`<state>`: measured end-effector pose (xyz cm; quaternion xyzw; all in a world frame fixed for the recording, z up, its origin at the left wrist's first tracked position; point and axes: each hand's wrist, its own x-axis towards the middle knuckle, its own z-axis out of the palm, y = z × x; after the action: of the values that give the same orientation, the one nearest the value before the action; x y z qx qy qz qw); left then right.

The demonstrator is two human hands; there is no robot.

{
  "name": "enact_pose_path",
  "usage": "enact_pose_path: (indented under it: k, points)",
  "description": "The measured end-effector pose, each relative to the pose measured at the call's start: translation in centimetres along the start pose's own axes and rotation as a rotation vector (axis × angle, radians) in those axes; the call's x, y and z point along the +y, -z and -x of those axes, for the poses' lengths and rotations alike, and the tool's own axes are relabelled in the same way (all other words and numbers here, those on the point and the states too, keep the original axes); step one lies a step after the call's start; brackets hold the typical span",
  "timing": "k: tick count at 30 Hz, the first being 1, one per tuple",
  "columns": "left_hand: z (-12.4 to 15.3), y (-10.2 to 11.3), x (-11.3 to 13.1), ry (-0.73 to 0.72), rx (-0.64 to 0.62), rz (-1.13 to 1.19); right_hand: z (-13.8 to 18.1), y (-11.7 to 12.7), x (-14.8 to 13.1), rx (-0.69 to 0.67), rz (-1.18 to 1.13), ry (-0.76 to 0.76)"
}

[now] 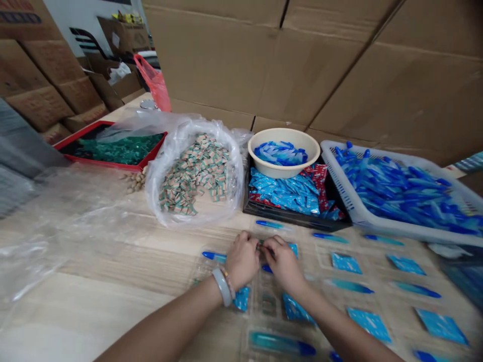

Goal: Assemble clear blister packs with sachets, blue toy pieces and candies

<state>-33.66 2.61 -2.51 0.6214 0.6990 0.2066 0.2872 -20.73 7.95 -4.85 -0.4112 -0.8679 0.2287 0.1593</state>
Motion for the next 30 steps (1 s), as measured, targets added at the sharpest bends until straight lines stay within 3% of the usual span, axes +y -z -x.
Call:
enact_pose_path:
  k: [4, 13, 24, 30]
  points:
    - [-0.2, -0.1, -0.2, 0.028, 0.017, 0.088, -0.2, 0.2, 0.5, -0.048, -0.058, 0.041]
    - [-0.5, 0.1, 0.2, 0.021, 0.013, -0.116, -2.4, 2.2, 1.1, -0.342, -0.001, 0.236]
    - [-0.5, -0.8, -0.5, -0.001, 0.035, 0.067, -2.1, 1.2, 2.2, -0.245, -0.166, 0.162]
    - [-0.6, -0.5, -0.4, -0.021, 0.059, 0.046, -1.9, 1.0, 2.0, -0.158, -0.148, 0.158]
